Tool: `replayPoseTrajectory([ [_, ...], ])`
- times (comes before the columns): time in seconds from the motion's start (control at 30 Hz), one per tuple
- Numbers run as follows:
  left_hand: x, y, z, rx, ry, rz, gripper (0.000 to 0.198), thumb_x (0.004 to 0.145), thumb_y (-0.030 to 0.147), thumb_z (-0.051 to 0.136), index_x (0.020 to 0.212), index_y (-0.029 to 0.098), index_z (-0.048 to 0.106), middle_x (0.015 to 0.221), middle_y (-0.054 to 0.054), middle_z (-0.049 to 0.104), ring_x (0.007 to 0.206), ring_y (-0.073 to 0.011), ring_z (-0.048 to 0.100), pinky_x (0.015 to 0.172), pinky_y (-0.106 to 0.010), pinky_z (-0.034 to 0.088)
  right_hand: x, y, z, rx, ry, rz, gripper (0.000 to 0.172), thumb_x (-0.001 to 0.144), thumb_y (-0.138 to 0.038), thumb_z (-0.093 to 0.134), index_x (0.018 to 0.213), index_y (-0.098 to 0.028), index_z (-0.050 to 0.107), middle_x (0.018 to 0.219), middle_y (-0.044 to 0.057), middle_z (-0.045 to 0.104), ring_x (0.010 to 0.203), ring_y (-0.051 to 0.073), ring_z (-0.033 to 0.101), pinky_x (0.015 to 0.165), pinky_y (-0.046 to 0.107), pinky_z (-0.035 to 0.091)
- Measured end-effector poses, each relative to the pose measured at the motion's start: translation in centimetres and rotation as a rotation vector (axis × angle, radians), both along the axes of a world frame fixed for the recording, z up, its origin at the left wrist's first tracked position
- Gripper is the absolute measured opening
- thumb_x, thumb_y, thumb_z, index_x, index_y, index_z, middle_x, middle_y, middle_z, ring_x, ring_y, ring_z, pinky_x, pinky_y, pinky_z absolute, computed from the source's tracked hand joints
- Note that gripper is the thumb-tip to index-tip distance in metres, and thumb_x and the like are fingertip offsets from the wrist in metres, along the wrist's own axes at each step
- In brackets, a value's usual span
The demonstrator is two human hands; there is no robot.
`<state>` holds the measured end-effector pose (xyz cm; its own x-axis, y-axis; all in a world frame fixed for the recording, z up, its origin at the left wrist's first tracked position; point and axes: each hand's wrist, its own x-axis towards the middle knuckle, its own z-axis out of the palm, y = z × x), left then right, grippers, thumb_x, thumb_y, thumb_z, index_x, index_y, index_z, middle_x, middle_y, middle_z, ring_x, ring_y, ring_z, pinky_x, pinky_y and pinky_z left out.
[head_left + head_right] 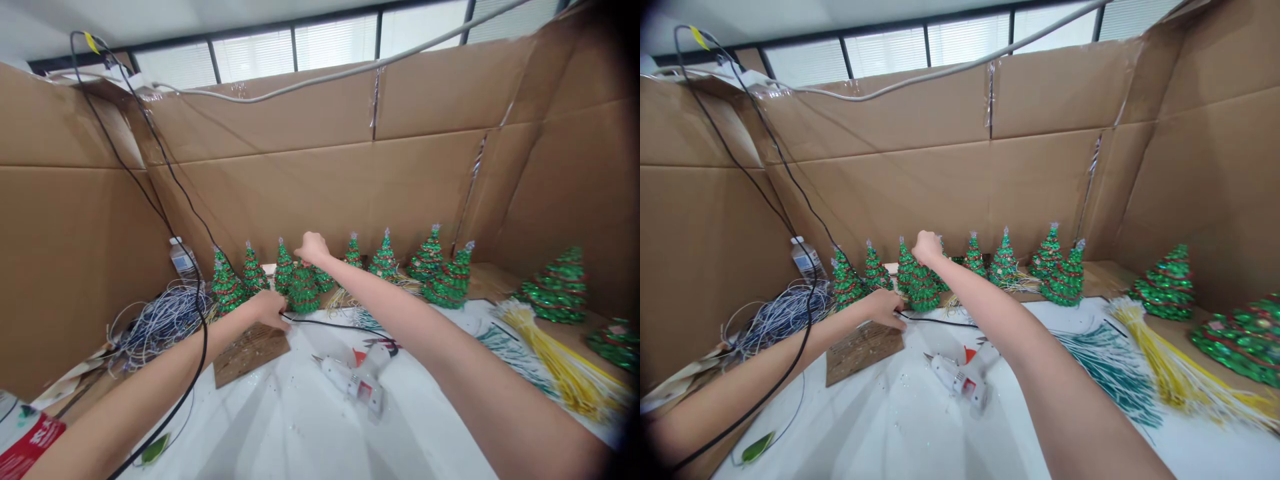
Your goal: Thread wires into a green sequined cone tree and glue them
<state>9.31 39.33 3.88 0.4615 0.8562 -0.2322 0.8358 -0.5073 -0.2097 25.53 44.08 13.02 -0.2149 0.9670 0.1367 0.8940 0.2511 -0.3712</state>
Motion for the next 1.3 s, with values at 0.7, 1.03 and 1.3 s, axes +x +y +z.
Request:
replayPoseTrajectory([
  [0.7,1.4,0.1,2.0,0.008,0.121,0.277,0.027,0.088,0.034,0.057,0.102,0.012,0.061,0.104,-0.008,0.063,0.094,-0.0202,0.061,0.084,-0.042,0.050,-0.1,-1.4,1.2,0.046,-0.133,-0.016,0.033,0.095,-0.035,0.055,0.118,-0.011,0.053,0.115,0.009,0.052,0.103,0.019,0.054,0.089,0.039,0.048],
  [1.03,2.8,0.6,-0.1,0.186,-0.022,0.367,0.039,0.089,0.047,0.051,0.105,0.012,0.061,0.105,-0.010,0.064,0.096,-0.0217,0.061,0.085,-0.043,0.049,0.9,-1.1,1.5,-0.132,-0.087,0.111,0.028,0.096,-0.034,0.052,0.109,-0.010,0.057,0.102,0.007,0.057,0.089,0.014,0.058,0.079,0.031,0.052],
  [1.3,3.5,1.7,-0.2,0.242,-0.082,0.412,0.042,0.088,0.050,0.051,0.104,0.012,0.061,0.105,-0.010,0.064,0.098,-0.0221,0.061,0.088,-0.044,0.047,1.5,0.0,0.8,-0.107,-0.006,0.183,0.030,0.097,-0.036,0.051,0.112,-0.011,0.055,0.104,0.007,0.056,0.090,0.015,0.057,0.080,0.032,0.052],
])
